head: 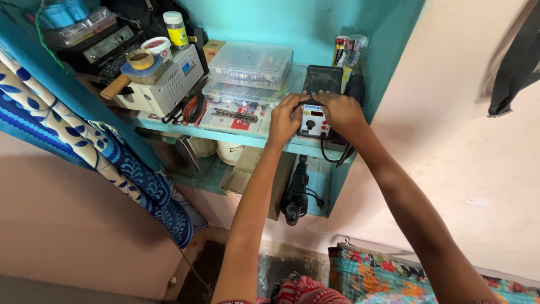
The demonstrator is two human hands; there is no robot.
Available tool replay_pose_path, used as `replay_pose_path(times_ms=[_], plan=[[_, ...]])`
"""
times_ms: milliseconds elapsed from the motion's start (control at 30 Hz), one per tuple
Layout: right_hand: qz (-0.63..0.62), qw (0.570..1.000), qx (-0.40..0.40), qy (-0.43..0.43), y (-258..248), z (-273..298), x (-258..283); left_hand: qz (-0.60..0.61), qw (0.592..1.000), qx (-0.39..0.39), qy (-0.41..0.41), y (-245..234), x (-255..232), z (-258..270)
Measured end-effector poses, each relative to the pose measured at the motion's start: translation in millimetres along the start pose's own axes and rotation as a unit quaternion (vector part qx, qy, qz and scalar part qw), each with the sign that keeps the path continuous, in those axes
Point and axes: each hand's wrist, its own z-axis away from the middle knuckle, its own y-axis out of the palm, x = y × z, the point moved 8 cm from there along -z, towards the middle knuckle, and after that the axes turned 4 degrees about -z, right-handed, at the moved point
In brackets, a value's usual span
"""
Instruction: The person assembles a corded drill by attaching the handle, inserting a drill bit into the chuck, and tightening it. They then place the drill on a shelf and pack a red and black bag, hanging it on the wall.
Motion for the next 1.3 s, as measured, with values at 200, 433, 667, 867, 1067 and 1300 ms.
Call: replay_pose_path(times_ms=[200,433,667,867,1067,1300], plan=[[0.014,0.999,-0.032,0.036,-8,8,4,-0.028,1.000,0.000,0.009,-6,-6,3],[0.041,0.995,-0.090,-0.024,-11,15,11,-0.137,0.990,0.026,-0.005,-2,-14,11],[0.017,0.996,-0.060,0.058,-7,13,7,-0.236,0.967,0.086,0.036,3,-11,-1],[0.017,0.996,-0.037,0.082,-1,12,-9,-0.286,0.952,0.104,0.038,41,4,-17],[0.015,0.996,-0.049,0.075,0,13,-21,-0.268,0.958,0.094,-0.031,51,32,-19],[0.052,0.993,-0.051,0.091,0,15,-22,-0.250,0.963,0.084,-0.048,56,44,-26]])
